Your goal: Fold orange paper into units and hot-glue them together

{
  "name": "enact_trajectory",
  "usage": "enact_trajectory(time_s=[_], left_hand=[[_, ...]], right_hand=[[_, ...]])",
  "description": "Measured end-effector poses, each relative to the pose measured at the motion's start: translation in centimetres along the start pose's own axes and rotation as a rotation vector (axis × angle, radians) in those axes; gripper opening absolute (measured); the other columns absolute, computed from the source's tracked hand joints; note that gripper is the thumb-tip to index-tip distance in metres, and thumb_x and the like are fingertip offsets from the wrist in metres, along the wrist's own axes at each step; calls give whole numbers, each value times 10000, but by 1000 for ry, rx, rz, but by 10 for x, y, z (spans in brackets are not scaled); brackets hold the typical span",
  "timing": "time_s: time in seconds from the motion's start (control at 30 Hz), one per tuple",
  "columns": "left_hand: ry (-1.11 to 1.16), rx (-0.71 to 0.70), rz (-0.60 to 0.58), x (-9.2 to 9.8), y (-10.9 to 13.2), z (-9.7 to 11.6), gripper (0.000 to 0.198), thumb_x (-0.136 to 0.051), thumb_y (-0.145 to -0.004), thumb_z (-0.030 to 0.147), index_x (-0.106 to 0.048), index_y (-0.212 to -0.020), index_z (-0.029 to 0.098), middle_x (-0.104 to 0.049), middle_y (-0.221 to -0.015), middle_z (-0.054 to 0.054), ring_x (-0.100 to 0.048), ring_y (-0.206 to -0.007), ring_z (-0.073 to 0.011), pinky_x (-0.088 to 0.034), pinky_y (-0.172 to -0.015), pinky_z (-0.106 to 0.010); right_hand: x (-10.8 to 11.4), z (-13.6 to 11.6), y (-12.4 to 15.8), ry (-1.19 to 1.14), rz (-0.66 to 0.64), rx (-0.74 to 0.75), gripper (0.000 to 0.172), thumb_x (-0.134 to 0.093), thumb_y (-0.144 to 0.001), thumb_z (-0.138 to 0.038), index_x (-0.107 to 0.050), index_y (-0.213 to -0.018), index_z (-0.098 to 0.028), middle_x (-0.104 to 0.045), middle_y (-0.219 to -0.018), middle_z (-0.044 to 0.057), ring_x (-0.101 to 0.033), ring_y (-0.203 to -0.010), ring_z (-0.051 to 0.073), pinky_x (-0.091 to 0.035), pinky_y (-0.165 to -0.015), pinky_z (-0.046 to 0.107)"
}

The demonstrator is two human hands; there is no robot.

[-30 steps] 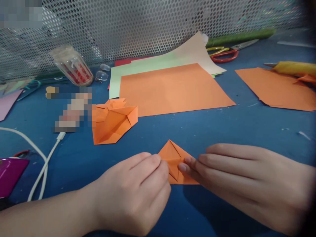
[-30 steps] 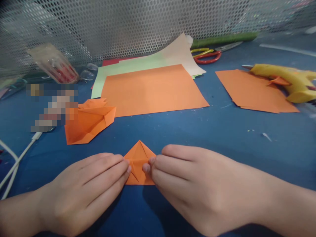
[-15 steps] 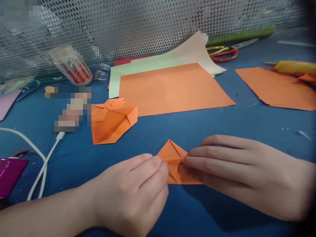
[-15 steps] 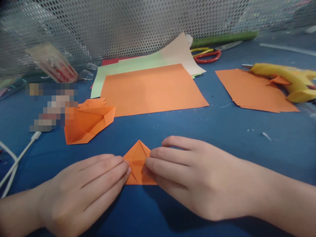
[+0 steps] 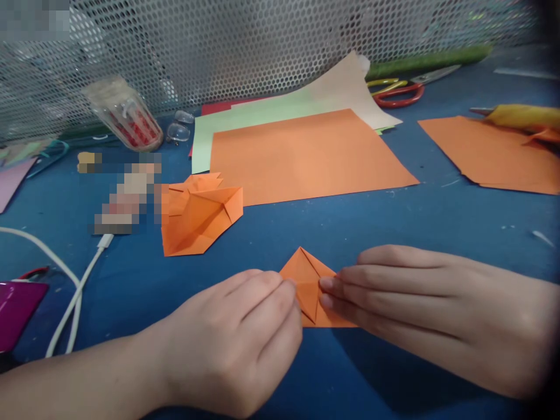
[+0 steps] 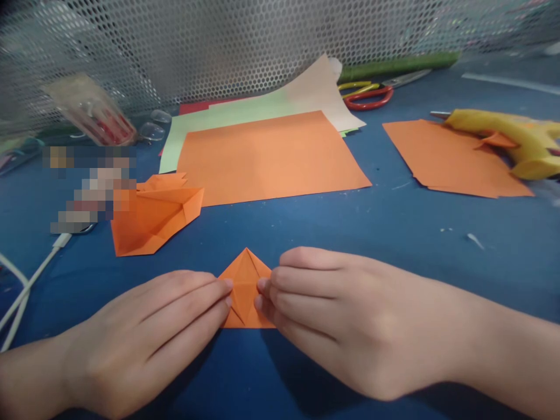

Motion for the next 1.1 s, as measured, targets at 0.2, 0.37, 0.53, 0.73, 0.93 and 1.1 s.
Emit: enact_trajectory(time_s=[0.2, 0.37, 0.53, 0.73, 0.93, 1.1], left_hand=[[18, -57, 25, 0, 0, 2, 546, -347, -1163, 30, -826, -922, 137, -848, -1006, -105, -728, -942, -236, -570, -912, -375], [33, -73, 15, 0, -1, 0, 569, -349, -1168, 26, -817, -871, 153, -847, -966, -101, -734, -905, -225, -575, -883, -368], [83, 39, -24, 1, -7, -12, 578, -318, -1223, 27, -808, -940, 141, -861, -909, -56, -756, -878, -198, -577, -889, -353], [112, 113, -39, 5, -11, -15, 568, -331, -1231, 27, -810, -934, 96, -847, -852, -61, -765, -821, -197, -544, -832, -371], [133, 228, -142, 4, -10, -20, 330, -518, -1196, 46, -817, -1065, 87, -861, -896, 0, -690, -788, -180, -523, -770, -373], [80, 214, -123, 5, -9, -15, 402, -443, -1209, 29, -816, -1064, 64, -841, -858, -18, -656, -739, -180, -542, -735, -366]], right_hand=[[-1, 0, -2, -7, -34, 38, 676, -195, -1195, -62, -837, -1008, -165, -860, -1010, 44, -761, -970, 133, -571, -1102, 248], [-1, -2, -2, -5, -44, 65, 656, -214, -1189, -52, -839, -1016, -153, -844, -975, 59, -759, -968, 141, -579, -1097, 266], [8, 10, -5, -81, -25, 28, 594, -276, -1216, -91, -803, -956, -178, -833, -922, 41, -771, -897, 137, -625, -940, 285], [5, 24, -5, -183, -45, -32, 380, -354, -1250, -178, -733, -1220, -188, -865, -1021, 10, -779, -896, 129, -598, -942, 338], [2, 24, 2, -142, -35, -56, 251, -398, -1215, -143, -636, -1272, -198, -832, -890, -10, -681, -658, 145, -566, -830, 369], [5, 19, 1, -39, -10, -36, 239, -420, -1194, -128, -636, -1293, -154, -822, -848, 6, -699, -671, 143, -580, -811, 350]])
Point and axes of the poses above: each hand's wrist, its own y-axis away from the middle knuckle, its own x-axis out of the back of the hand, z = x × y, the point moved 10 cm from there along -y, towards the middle knuckle
